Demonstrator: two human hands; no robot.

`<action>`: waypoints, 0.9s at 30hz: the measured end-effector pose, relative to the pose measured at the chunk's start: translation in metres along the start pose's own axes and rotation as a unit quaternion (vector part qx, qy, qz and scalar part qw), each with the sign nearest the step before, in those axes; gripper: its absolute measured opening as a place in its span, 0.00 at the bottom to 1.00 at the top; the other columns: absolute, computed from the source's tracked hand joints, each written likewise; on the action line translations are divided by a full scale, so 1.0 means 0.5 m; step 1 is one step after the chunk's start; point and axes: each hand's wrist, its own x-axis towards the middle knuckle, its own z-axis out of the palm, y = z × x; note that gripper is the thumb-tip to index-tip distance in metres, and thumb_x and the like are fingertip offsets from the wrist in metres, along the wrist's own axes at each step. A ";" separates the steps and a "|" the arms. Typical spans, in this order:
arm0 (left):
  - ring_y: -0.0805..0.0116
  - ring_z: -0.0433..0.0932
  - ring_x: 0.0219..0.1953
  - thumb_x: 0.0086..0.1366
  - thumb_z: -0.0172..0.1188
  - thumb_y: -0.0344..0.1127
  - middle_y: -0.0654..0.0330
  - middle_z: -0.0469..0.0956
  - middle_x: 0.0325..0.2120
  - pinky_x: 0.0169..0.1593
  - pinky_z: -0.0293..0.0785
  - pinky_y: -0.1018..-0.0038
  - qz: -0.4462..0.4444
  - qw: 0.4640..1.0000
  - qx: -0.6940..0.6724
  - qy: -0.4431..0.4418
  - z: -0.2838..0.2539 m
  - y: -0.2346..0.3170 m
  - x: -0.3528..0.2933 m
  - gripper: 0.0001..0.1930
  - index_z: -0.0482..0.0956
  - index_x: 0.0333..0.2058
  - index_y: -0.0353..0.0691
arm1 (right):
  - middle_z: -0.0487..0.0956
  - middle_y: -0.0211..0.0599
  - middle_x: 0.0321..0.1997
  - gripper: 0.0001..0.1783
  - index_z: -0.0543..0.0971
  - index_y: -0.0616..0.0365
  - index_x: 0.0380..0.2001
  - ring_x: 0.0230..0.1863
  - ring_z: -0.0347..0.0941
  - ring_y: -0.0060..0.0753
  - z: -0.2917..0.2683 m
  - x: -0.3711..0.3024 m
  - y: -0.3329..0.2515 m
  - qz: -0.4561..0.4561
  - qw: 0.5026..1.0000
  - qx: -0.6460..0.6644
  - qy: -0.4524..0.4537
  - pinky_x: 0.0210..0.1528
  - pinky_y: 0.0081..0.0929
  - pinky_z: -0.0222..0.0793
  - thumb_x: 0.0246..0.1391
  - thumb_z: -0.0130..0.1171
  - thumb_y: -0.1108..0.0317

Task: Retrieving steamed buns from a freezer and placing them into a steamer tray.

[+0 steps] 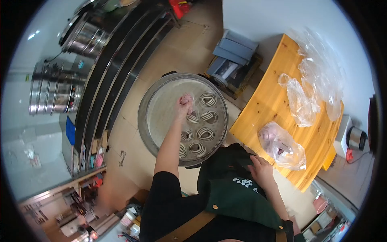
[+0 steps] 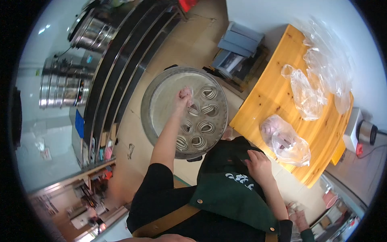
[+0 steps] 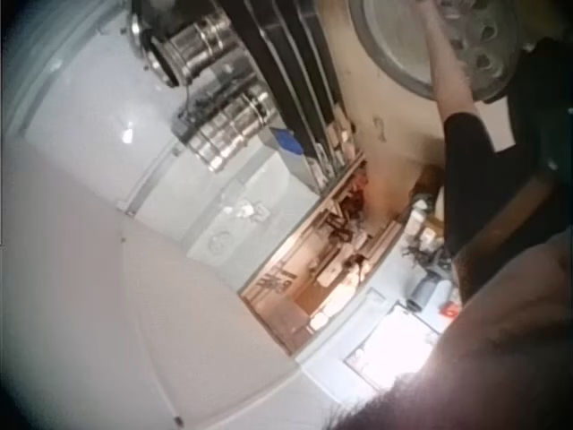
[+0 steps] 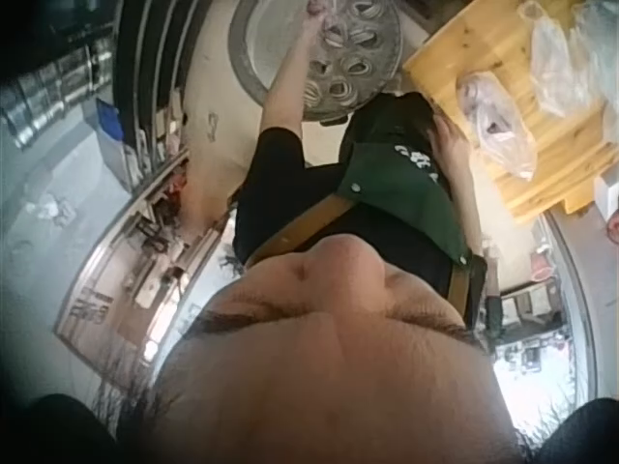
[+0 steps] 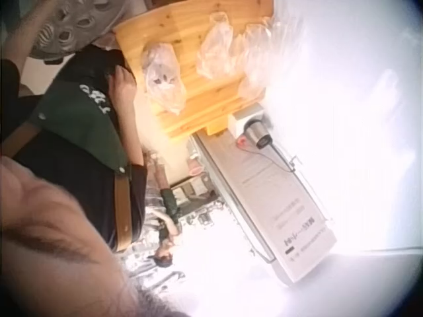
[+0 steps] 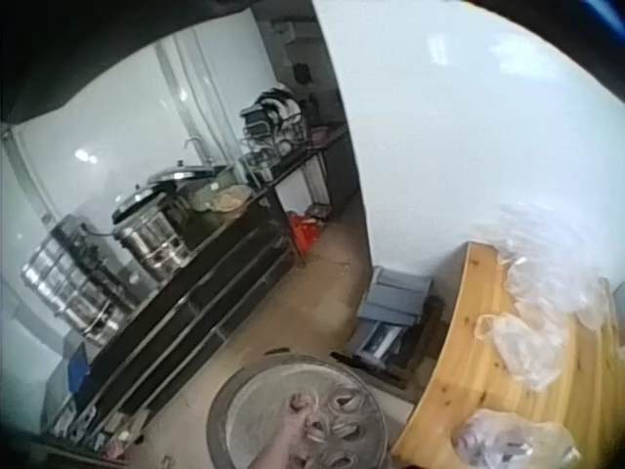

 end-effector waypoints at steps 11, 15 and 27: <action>0.54 0.71 0.40 0.35 0.70 0.36 0.48 0.71 0.39 0.45 0.67 0.67 0.183 0.903 0.385 -0.062 0.050 -0.018 0.176 0.34 0.67 0.43 0.32 | 0.74 0.43 0.36 0.19 0.71 0.64 0.38 0.36 0.71 0.43 0.022 -0.090 -0.010 0.178 0.984 0.007 0.011 0.38 0.33 0.68 0.37 0.59 0.73; 0.53 0.68 0.46 0.37 0.69 0.40 0.46 0.69 0.42 0.48 0.65 0.66 0.196 0.864 0.461 -0.041 0.059 -0.027 0.144 0.37 0.66 0.47 0.32 | 0.74 0.43 0.36 0.19 0.71 0.64 0.38 0.36 0.71 0.43 0.014 -0.102 -0.001 0.173 0.985 0.012 0.015 0.38 0.33 0.68 0.37 0.59 0.74; 0.55 0.70 0.41 0.47 0.60 0.28 0.50 0.72 0.36 0.48 0.65 0.65 0.348 0.884 0.305 -0.068 0.182 0.193 -0.307 0.14 0.72 0.35 0.34 | 0.73 0.43 0.31 0.11 0.71 0.63 0.28 0.32 0.71 0.43 -0.033 -0.163 0.070 0.126 0.956 0.080 0.254 0.34 0.33 0.67 0.37 0.58 0.78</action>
